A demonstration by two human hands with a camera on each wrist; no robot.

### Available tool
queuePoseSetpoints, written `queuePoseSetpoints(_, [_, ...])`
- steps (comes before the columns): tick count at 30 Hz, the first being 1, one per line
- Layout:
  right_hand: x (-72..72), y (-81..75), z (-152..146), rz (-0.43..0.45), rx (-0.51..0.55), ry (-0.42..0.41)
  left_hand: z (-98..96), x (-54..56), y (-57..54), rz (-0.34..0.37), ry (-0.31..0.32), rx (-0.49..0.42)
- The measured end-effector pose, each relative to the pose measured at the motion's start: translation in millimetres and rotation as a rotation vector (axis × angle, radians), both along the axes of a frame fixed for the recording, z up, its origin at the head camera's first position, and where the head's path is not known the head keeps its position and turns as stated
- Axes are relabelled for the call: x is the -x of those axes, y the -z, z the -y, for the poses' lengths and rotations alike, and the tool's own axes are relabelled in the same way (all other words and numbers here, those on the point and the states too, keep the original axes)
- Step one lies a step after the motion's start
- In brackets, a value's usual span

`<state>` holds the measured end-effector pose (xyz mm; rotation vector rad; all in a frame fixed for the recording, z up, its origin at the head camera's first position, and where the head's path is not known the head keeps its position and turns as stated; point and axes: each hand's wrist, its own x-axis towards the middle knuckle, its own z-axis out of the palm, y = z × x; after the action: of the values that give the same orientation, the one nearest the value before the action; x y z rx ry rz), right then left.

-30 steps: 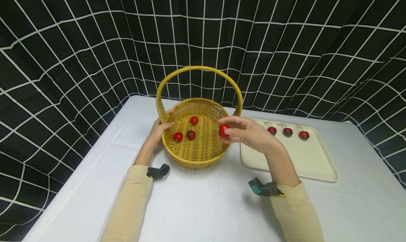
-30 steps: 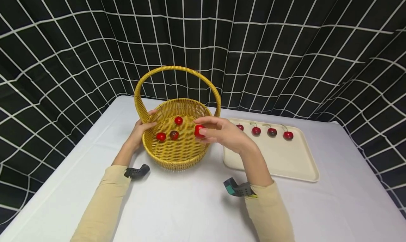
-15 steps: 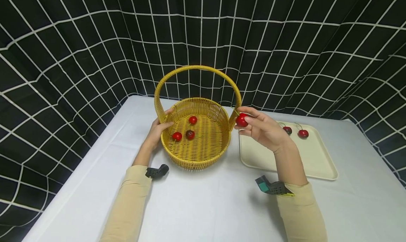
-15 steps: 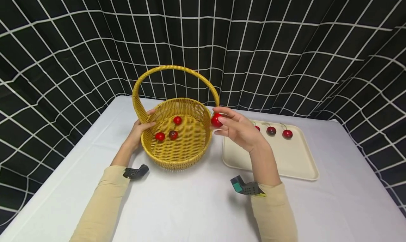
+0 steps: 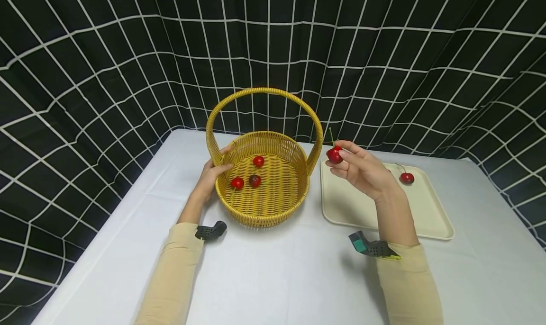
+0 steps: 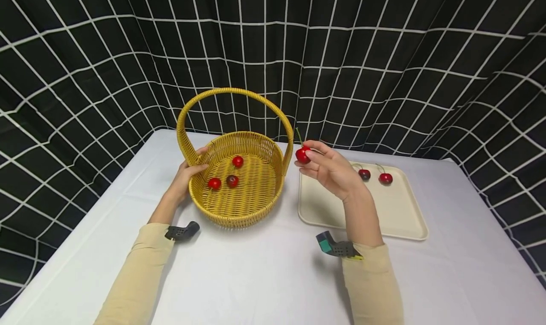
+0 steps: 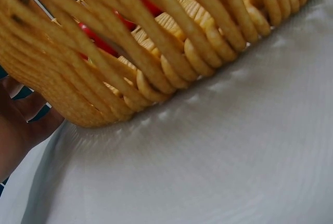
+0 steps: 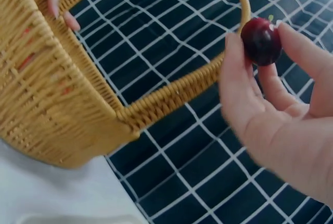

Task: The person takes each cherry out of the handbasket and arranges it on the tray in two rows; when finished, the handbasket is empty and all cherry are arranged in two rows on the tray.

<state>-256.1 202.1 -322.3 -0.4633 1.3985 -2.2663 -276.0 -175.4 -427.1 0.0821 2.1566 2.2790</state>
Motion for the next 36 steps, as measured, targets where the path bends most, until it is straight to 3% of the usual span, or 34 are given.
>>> queuePoseSetpoints(9, [14.0, 13.2, -11, 0.134, -0.077, 0.156, -0.1, -1.0, 0.7, -0.017, -0.003, 0.007])
queuePoseSetpoints(14, [20.8, 23.6, -12, 0.18, -0.186, 0.226, 0.0, -0.6, 1.3, -0.011, -0.004, 0.004])
queuePoseSetpoints(25, [27.2, 40.5, -17, 0.134, -0.396, 0.257, -1.0, -0.9, -2.5, -0.016, -0.003, 0.003])
queuePoseSetpoints(32, [29.7, 49.7, -23, 0.048, -0.678, 0.217, -0.7, -4.0, -5.5, -0.01, 0.001, 0.006])
queuePoseSetpoints(36, [27.1, 54.4, -31, 0.05, -0.734, 0.186, -1.1, -3.9, -4.9, 0.013, 0.001, -0.007])
